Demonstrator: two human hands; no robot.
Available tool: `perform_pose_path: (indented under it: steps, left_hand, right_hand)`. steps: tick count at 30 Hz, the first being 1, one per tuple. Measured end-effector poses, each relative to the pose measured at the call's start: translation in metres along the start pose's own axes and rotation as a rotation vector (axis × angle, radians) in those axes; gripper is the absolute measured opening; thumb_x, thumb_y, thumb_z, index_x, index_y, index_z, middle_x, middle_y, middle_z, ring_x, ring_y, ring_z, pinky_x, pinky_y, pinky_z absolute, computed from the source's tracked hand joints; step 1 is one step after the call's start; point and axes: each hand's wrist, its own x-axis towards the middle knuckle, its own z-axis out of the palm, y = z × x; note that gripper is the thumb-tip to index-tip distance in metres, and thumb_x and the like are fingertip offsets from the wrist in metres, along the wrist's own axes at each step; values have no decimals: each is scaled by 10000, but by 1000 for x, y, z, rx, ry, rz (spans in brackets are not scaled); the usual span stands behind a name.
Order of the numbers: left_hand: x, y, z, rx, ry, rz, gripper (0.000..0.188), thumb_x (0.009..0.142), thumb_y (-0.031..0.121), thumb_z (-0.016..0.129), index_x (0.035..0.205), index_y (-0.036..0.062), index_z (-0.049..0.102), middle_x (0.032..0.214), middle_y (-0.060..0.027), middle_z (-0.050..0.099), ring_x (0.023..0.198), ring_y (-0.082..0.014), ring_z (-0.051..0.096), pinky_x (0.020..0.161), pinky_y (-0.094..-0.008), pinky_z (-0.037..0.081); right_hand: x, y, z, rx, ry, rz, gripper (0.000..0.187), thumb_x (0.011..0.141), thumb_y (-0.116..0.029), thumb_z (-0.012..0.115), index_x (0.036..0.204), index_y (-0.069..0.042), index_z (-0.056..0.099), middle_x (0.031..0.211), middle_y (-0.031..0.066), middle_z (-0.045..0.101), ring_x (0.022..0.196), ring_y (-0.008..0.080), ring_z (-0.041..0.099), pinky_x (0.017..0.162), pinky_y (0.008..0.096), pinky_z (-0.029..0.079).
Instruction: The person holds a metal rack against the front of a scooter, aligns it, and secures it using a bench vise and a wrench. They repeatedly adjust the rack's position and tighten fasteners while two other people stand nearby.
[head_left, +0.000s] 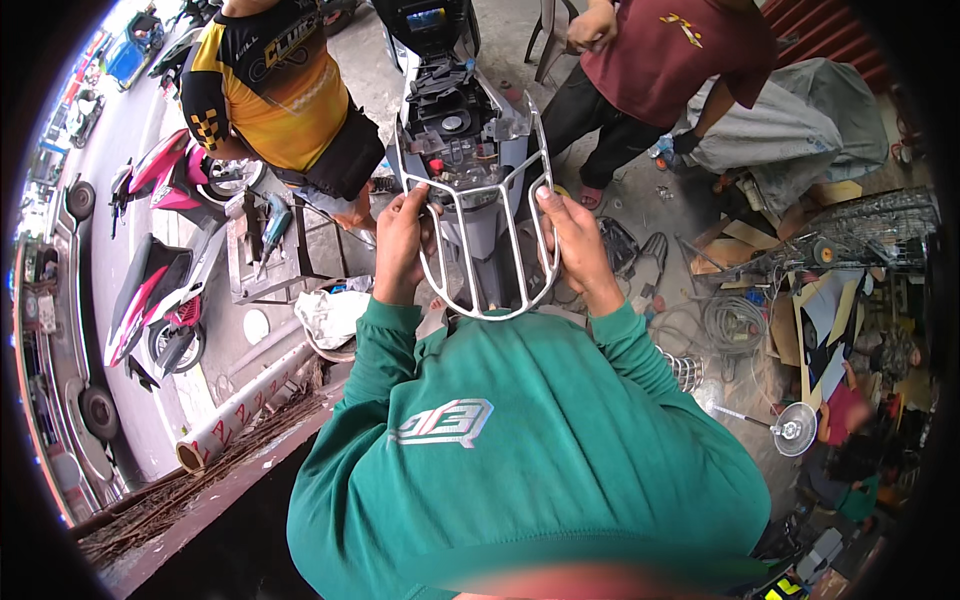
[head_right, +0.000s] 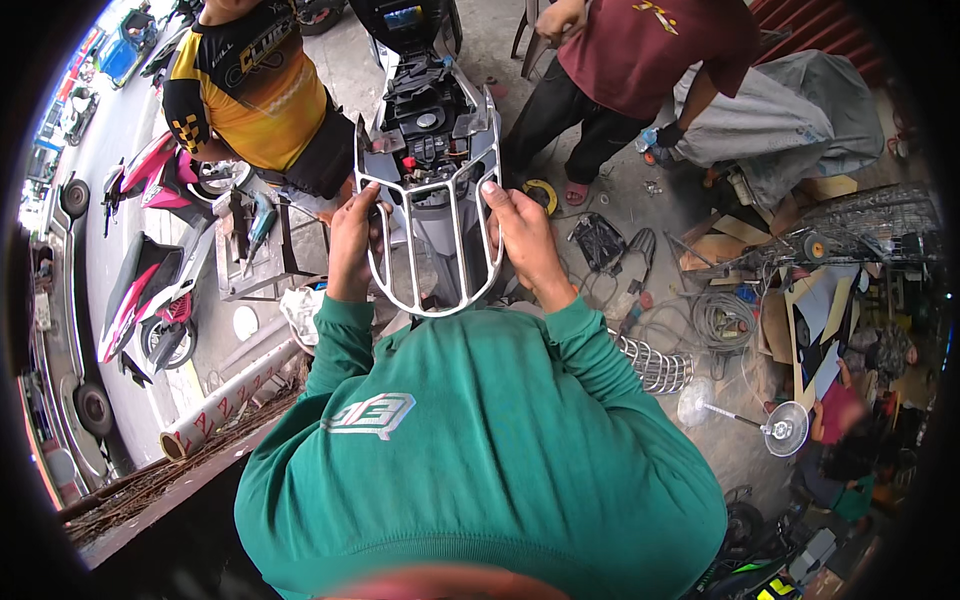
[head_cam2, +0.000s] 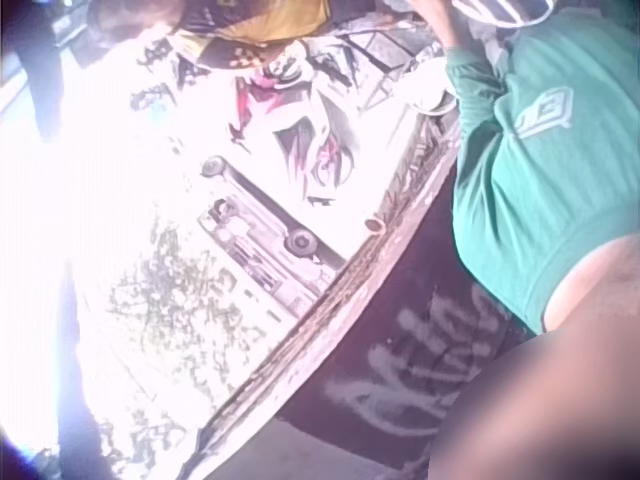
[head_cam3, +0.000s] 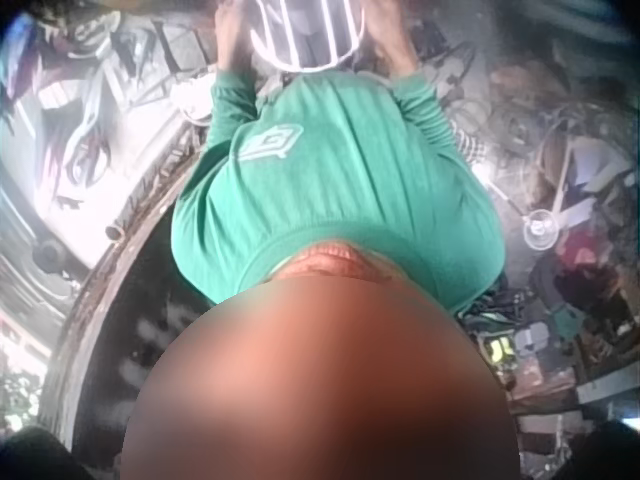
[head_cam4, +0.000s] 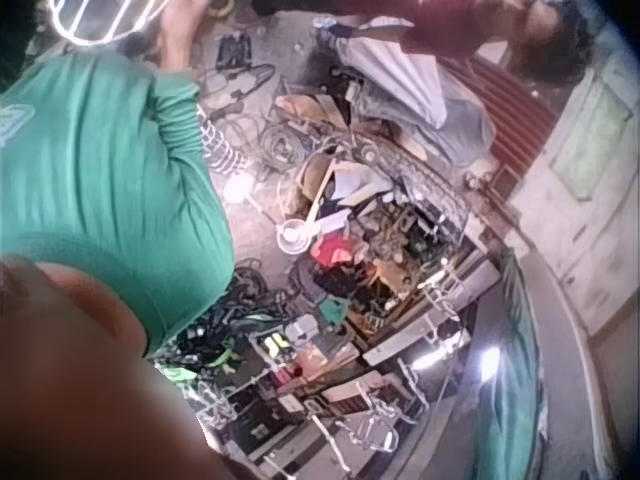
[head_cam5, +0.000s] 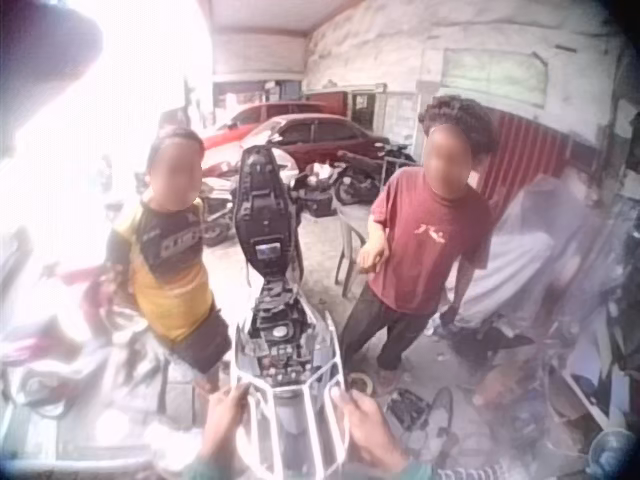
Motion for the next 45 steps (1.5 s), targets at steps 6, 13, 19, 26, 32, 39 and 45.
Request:
perform_pose_path:
  steps: [6, 13, 19, 26, 32, 39, 45]
  left_hand:
    - [0, 4, -1, -10, -21, -52, 267, 1021, 266, 601, 935, 13, 597, 623, -13, 569, 388, -68, 417, 340, -224, 344]
    - [-2, 5, 1, -21, -41, -28, 300, 1025, 268, 596, 885, 5, 626, 561, 6, 502, 378, -80, 412, 344, -222, 341]
    - [-4, 3, 1, -36, -29, -10, 306, 1028, 262, 593, 885, -4, 640, 563, 4, 511, 378, -78, 410, 346, -221, 336]
    - [-7, 5, 3, -50, -23, -2, 224, 1015, 249, 608, 929, 43, 630, 608, 9, 557, 401, -62, 422, 345, -215, 337]
    - [-7, 4, 2, -14, -24, 13, 254, 1012, 273, 607, 905, 46, 651, 560, 20, 520, 369, -74, 398, 344, -217, 325]
    - [0, -4, -5, -59, -37, -36, 208, 1006, 221, 613, 950, 23, 585, 659, -34, 614, 393, -77, 431, 343, -227, 348]
    - [1, -6, -3, -77, -20, -3, 200, 1001, 220, 622, 977, 24, 590, 708, -38, 647, 423, -53, 436, 354, -219, 350]
  right_hand:
    - [-2, -1, 1, 39, 6, 9, 374, 1025, -437, 611, 915, -80, 586, 597, -44, 444, 421, 66, 450, 379, 237, 401]
    - [-5, -4, 0, 1, 6, -1, 513, 1002, -504, 627, 786, -46, 547, 603, 8, 489, 492, 98, 478, 456, 263, 397]
    - [-8, -6, 2, 5, 1, -18, 504, 1004, -491, 629, 794, -39, 557, 606, 1, 495, 494, 91, 470, 460, 261, 391]
    - [-9, -4, 2, 4, 5, 20, 487, 1003, -484, 633, 791, -52, 558, 617, -3, 499, 512, 85, 471, 478, 255, 392]
    - [-8, -3, 1, -16, -7, 5, 488, 1000, -490, 636, 790, -57, 553, 621, -5, 498, 514, 79, 470, 468, 252, 394]
    - [-8, 0, -1, -5, -7, 0, 470, 997, -469, 652, 808, -51, 550, 619, -3, 502, 495, 81, 484, 452, 251, 400]
    - [-6, 2, 0, 23, 13, 32, 460, 992, -462, 662, 808, -56, 552, 616, -2, 511, 481, 86, 489, 446, 248, 400]
